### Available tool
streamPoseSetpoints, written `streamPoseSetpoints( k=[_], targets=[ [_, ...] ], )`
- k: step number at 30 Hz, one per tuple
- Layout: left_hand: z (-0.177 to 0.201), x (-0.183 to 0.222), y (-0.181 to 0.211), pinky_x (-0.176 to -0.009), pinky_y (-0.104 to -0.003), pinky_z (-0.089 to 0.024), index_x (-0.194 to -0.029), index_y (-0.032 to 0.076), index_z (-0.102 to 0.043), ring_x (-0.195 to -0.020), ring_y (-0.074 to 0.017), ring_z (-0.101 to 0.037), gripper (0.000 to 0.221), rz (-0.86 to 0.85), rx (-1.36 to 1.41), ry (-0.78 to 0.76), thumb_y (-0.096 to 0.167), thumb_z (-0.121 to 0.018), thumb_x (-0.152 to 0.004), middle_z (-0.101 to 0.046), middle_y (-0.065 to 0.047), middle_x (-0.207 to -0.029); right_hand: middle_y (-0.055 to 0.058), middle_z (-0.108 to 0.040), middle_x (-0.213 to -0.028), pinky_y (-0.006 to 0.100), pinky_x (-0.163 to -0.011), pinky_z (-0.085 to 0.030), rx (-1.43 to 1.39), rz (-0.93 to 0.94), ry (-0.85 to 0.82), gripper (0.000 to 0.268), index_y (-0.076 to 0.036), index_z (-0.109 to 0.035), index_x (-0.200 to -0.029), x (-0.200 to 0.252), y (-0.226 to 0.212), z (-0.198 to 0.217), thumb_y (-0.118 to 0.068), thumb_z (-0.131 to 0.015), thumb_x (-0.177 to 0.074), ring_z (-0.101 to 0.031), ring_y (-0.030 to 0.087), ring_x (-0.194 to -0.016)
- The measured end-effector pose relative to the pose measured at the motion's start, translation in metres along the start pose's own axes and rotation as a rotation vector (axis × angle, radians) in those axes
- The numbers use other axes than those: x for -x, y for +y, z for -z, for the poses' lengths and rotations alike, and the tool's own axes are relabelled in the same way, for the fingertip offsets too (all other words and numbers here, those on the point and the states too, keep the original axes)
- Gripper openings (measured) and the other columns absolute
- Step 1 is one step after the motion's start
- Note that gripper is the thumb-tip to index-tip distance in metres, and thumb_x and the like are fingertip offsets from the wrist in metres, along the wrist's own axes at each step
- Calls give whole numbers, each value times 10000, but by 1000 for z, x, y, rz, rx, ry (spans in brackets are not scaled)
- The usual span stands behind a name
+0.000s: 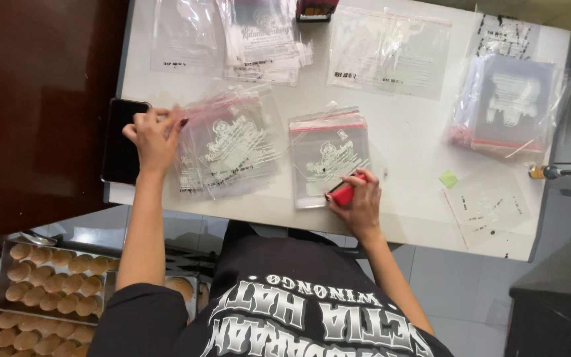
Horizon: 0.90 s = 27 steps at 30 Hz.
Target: The person uses a stamp to print a logo onto several plastic bags one at a time, then gathers the finished bags and places them in a stack.
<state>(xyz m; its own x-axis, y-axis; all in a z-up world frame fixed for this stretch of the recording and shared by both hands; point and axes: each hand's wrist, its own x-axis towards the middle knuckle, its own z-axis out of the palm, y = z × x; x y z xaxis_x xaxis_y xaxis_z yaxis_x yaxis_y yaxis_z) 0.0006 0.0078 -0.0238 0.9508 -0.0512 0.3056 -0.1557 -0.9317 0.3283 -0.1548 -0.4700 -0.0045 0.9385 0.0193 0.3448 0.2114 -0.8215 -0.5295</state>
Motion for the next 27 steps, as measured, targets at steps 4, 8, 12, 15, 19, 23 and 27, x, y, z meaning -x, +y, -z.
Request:
streamPoseSetpoints(
  k=[4, 8, 12, 15, 19, 23, 27],
  targets=[
    [11, -14, 81, -896, -519, -254, -1414, 151, -621, -1102, -321, -429, 495, -11, -57, 197, 502, -600, -1065, -520, -87, -1225, 113, -493, -1354, 463, -992, -378, -66, -38, 22, 599, -200, -561, -1200, 0, 3, 18, -402, -889, -741, -519, 339, -1236],
    [-30, -1, 158, -881, -494, -300, -1073, 233, -720, -981, -290, -477, 350, 0, 80, 101, 564, -646, -985, -525, -46, -997, 161, -430, -1355, 490, -1116, -365, -314, -123, 218, 552, -112, -556, -1211, -6, 10, 49, -302, -874, -802, -508, 361, -1256],
    [-69, 11, 212, -919, -520, -313, -1021, 208, -654, -996, -273, -468, 520, -160, 120, -150, 699, -639, -849, -477, -29, -996, 192, -363, -1349, 541, -1148, -372, -351, -142, 342, 565, -27, -496, -1209, -22, -23, 92, -259, -861, -846, -513, 393, -1260],
    [-86, 11, 218, -891, -499, -284, -908, 194, -575, -963, -259, -441, 503, -229, -17, -155, 687, -626, -826, -442, -32, -965, 199, -355, -1340, 545, -1137, -380, -350, -158, 360, 557, -15, -487, -1199, -15, -22, 94, -263, -846, -852, -513, 397, -1256],
    [-89, 6, 215, -881, -497, -285, -888, 208, -586, -969, -248, -438, 372, -257, 6, -159, 563, -688, -843, -456, -19, -976, 189, -359, -1339, 528, -1128, -393, -358, -165, 374, 560, -17, -487, -1197, -8, -19, 91, -275, -844, -852, -522, 378, -1255],
    [-42, -21, 183, -868, -492, -279, -898, 308, -665, -849, -188, -584, 190, 39, 346, -292, 483, -740, -890, -615, 94, -818, 197, -366, -1336, 519, -1134, -390, -380, -165, 402, 567, -16, -479, -1198, -5, -7, 92, -291, -843, -861, -536, 384, -1240],
    [7, -50, 126, -892, -486, -286, -883, 327, -705, -810, -189, -654, 127, 171, 345, -385, 406, -792, -835, -711, 117, -744, 192, -361, -1329, 533, -1156, -336, -344, -205, 420, 569, -37, -485, -1213, -4, 14, 95, -332, -840, -880, -505, 383, -1261]
  ],
)
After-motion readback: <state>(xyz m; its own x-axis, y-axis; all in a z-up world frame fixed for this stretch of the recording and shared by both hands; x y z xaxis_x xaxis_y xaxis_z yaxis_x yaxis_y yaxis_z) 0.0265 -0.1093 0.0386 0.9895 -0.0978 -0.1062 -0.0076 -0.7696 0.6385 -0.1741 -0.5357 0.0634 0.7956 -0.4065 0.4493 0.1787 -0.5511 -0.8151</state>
